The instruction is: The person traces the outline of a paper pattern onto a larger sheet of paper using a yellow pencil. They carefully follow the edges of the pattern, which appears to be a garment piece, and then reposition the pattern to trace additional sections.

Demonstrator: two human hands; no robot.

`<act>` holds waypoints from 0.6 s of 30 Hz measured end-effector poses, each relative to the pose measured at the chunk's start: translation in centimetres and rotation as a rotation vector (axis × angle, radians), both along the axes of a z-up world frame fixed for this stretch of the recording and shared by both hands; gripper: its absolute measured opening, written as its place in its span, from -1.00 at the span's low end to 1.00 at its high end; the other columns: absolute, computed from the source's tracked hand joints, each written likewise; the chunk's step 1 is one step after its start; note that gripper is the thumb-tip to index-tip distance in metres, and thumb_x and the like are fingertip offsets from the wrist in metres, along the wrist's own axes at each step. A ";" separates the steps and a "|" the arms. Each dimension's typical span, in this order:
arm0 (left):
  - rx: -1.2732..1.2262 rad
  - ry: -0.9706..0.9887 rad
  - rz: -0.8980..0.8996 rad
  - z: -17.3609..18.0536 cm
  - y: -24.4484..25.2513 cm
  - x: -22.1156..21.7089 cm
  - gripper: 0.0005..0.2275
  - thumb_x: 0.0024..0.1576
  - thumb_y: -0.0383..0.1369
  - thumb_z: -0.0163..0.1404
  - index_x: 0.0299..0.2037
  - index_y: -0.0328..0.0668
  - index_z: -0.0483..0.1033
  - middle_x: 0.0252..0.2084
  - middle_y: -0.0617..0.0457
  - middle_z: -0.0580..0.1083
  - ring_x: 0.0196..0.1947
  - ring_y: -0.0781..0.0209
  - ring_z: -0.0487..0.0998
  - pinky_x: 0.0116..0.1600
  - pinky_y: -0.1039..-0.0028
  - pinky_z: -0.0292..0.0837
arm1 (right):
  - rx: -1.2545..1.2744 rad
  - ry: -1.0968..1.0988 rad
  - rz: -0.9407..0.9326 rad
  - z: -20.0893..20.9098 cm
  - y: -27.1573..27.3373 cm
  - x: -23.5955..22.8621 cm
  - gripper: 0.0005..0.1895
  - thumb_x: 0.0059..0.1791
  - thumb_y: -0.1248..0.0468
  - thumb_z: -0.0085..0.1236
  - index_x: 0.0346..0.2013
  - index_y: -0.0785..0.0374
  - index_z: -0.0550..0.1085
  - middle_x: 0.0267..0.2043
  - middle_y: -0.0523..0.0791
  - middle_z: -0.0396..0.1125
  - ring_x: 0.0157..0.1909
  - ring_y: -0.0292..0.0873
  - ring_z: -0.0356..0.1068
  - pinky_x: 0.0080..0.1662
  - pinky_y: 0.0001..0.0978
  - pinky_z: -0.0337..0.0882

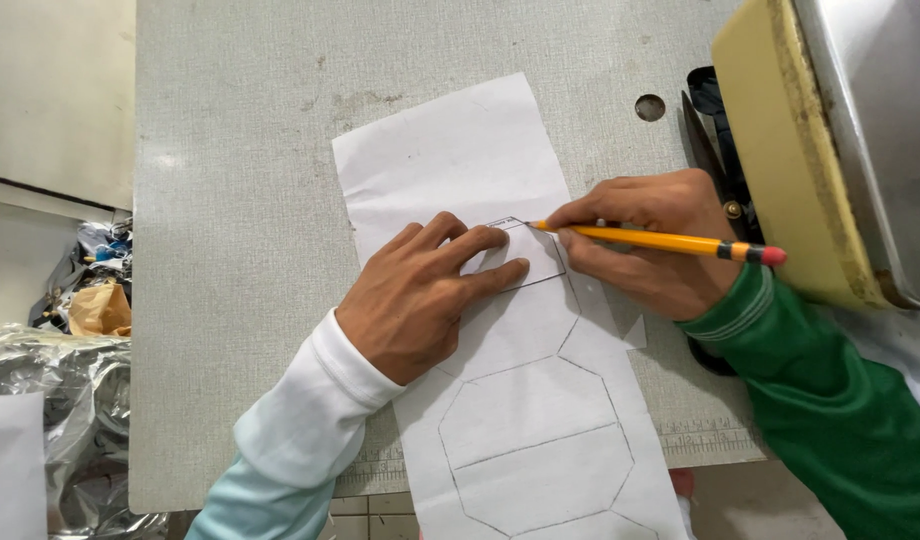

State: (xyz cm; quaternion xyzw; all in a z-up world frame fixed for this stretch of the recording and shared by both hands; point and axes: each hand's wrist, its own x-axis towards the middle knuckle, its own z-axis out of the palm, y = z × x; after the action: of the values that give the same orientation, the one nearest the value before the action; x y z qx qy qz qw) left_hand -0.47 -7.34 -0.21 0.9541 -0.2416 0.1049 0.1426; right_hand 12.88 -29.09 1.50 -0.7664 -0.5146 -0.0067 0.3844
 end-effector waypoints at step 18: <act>-0.017 0.016 0.011 0.1 -0.1 0.0 -0.44 -0.10 -0.66 -0.05 0.15 0.01 0.49 0.10 -0.01 0.43 -0.08 -0.05 0.39 -0.20 0.19 0.33 | -0.069 -0.007 -0.036 0.7 -1.2 -0.1 -0.91 -0.15 0.40 0.25 -0.37 0.27 0.66 -0.43 -0.11 0.53 -0.48 -0.25 0.49 -0.39 -0.50 0.47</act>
State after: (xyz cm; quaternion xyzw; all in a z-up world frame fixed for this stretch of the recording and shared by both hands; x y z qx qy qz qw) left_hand -0.49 -7.41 -0.10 0.9550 -0.2342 0.1000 0.1518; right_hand 12.77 -30.26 2.16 -0.7883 -0.5020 0.0012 0.3558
